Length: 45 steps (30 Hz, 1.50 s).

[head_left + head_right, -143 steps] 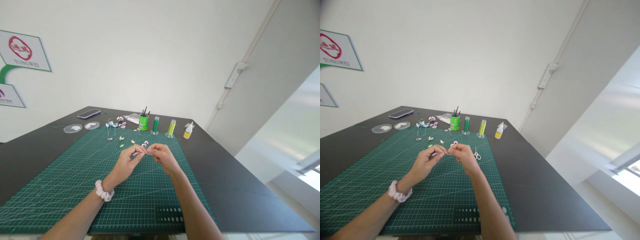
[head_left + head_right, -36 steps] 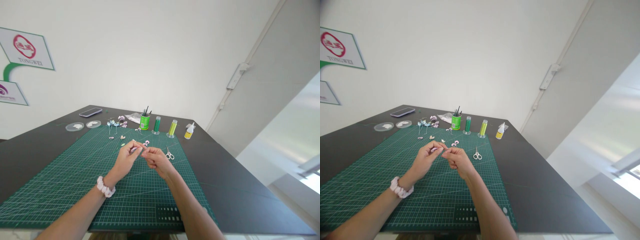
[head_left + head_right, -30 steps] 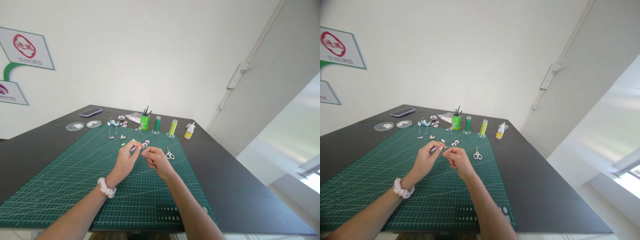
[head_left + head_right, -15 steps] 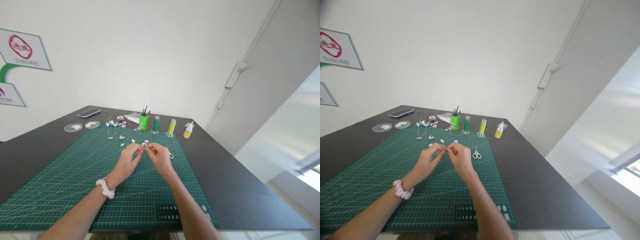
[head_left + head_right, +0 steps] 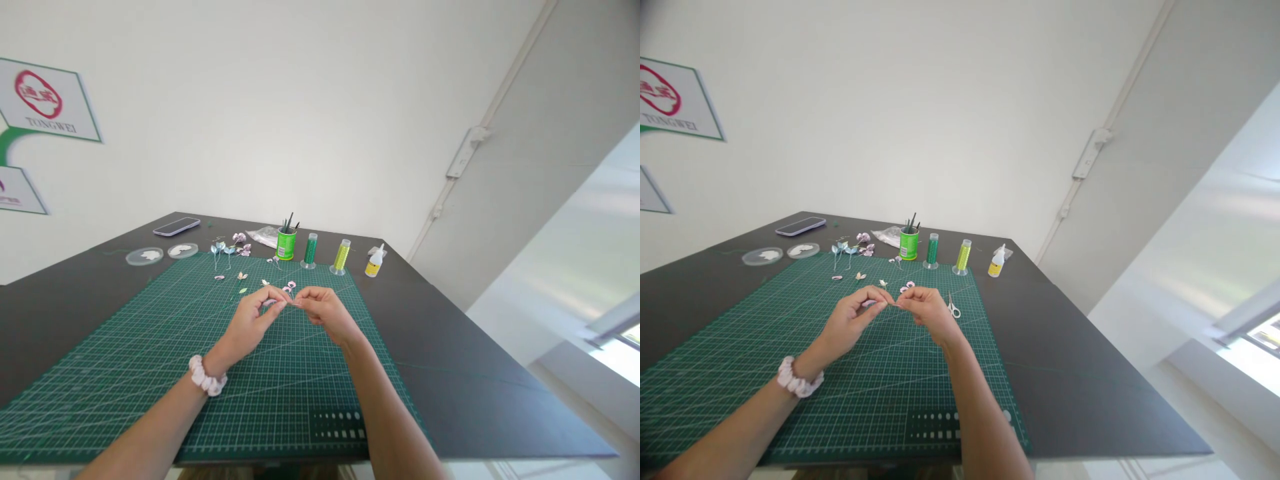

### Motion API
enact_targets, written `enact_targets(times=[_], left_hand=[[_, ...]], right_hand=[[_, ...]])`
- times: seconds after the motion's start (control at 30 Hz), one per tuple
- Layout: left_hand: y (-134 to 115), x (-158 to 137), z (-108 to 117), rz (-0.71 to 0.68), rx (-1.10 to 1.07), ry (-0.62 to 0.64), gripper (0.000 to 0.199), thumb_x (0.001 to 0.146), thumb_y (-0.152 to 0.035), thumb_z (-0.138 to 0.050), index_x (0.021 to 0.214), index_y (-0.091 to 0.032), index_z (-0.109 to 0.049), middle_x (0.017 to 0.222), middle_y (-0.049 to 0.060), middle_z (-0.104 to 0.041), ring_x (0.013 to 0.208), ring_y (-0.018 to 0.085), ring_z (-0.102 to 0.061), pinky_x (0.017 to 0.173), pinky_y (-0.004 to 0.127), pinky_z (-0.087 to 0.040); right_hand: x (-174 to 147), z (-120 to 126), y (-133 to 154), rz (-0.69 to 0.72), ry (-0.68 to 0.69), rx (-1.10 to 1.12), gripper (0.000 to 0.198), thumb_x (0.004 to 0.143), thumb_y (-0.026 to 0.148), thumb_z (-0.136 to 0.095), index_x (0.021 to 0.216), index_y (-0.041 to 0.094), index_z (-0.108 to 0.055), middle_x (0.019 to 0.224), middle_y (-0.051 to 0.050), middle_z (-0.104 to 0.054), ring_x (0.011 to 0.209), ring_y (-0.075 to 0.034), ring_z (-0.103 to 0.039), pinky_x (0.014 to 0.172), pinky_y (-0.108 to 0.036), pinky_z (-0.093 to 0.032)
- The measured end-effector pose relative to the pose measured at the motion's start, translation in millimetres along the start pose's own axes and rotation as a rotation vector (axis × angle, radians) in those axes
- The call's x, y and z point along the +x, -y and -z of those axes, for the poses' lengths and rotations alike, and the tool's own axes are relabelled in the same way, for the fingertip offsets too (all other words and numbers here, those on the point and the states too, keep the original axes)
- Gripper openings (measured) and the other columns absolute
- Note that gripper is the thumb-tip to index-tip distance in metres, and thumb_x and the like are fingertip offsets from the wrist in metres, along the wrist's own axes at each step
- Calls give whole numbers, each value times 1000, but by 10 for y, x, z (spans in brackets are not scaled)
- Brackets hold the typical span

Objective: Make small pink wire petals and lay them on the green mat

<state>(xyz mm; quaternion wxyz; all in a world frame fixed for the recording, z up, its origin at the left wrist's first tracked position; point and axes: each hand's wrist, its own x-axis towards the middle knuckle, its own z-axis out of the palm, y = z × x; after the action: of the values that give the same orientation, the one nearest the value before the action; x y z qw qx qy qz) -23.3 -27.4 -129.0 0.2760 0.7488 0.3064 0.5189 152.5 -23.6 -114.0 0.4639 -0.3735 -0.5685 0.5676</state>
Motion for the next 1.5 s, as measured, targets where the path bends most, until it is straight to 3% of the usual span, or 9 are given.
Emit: enact_targets(times=[0.27,0.5,0.83,1.07,1.27,1.5], left_hand=[[24,-9,-20,50,-60,-61,18,87,-30,-54,76,-18,-59,85,7,-70,83,19,-66,77,33,-53],[66,-16,-28,63,58,-159,15,87,-28,-51,77,-18,-58,85,6,-71,82,19,-68,77,33,-53],[146,-32,-26,-45,273,-211,13,86,-22,-49,77,-20,-57,86,5,-70,83,20,-66,76,34,-52],[143,-43,-32,-143,284,-111,13,88,-18,-49,80,-20,-59,85,3,-68,81,17,-64,77,31,-51],[87,-39,-41,-178,223,-16,14,89,-16,-48,82,-19,-60,84,2,-68,78,15,-64,72,27,-51],[31,-16,-21,-146,148,8,12,89,-21,-54,81,-19,-63,82,3,-69,77,15,-64,73,27,-50]], right_hand=[[27,-167,-132,-95,52,185,33,58,40,-78,61,19,-52,42,12,-31,39,-4,-18,38,-20,-12],[40,-270,-185,-80,-6,129,32,60,44,-74,61,20,-53,42,11,-34,38,-4,-20,36,-20,-16],[9,-339,-252,238,-240,-292,17,72,29,-61,58,19,-59,44,9,-32,44,-8,-26,49,-27,-20],[-42,-291,-164,380,-285,-443,11,73,22,-60,64,19,-65,49,7,-37,50,-10,-34,55,-28,-24],[12,-130,-112,300,-263,-369,12,71,24,-62,60,20,-62,47,8,-34,49,-10,-31,53,-27,-24],[-2,-35,-12,103,-103,-119,16,65,33,-70,62,18,-64,51,5,-47,46,-8,-31,47,-24,-22]])
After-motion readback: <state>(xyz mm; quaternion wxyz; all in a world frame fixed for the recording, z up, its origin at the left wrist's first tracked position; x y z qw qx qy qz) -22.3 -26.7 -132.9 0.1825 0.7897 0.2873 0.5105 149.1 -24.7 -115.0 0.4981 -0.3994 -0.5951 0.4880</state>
